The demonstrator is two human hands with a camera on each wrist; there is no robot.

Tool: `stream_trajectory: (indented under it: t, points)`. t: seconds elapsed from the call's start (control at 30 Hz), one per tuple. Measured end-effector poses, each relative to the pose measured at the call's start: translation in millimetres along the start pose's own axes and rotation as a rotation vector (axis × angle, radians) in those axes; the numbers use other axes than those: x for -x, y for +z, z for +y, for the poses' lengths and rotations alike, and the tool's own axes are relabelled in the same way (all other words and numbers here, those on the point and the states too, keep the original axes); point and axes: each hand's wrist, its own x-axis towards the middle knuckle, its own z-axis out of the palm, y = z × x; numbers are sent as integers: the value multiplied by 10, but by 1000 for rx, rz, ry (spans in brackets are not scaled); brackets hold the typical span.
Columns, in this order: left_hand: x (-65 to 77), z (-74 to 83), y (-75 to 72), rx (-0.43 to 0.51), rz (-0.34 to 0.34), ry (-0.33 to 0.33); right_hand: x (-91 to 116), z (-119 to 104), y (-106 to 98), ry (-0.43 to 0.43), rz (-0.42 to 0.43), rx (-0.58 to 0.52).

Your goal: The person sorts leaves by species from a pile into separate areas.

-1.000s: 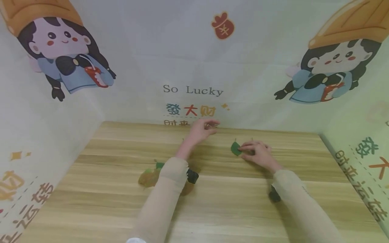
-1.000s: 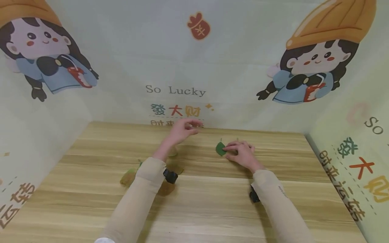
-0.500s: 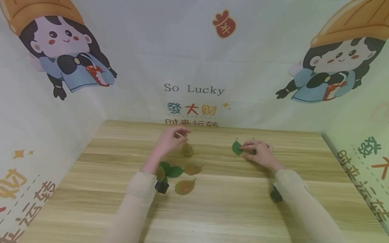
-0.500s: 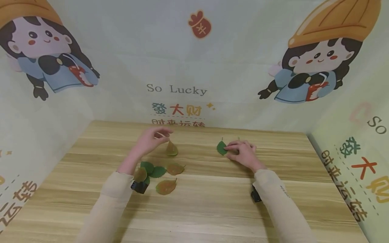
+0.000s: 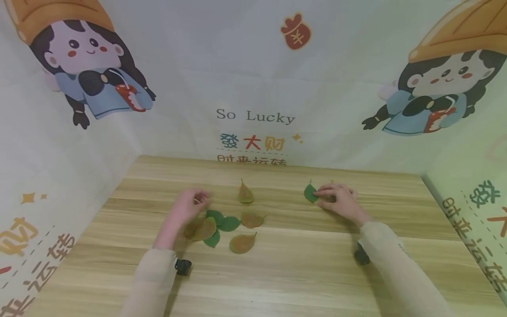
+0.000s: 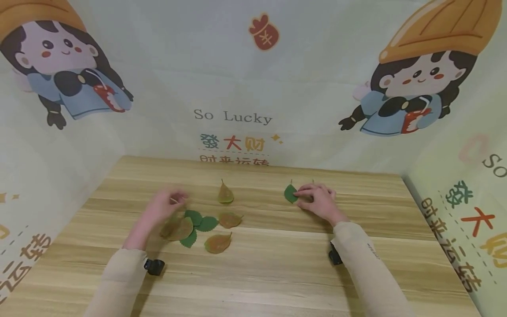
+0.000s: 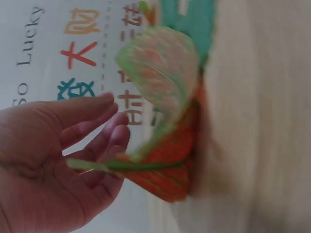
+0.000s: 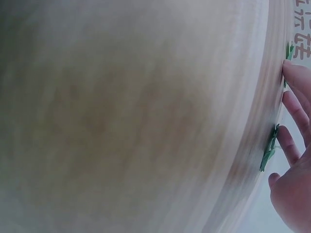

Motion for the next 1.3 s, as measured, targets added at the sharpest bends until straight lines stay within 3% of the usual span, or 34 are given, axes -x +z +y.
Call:
stream_trajectory:
  t: [0.3,0.5,0.7,0.87,1.13,1.3]
  points:
    - [90,-159,109,-49,1,-123,7,34,0,11,-10,-7]
    - [79,-156,147,-97,13,-155,13,22,-6,20,-16,-14]
    - [56,-128,145,-116,-19,-168,17,-4,-15,18,-17,-31]
    - [-3,-126,137,-107,-60,-129,24,-12,-22,24,-20,-28]
    - [-115,-129,174,0,-119,-56,26,-14,-18,19,-21,-22]
    - [-172,-136,221,7,-110,3,17,-29,-14,15,-19,-23]
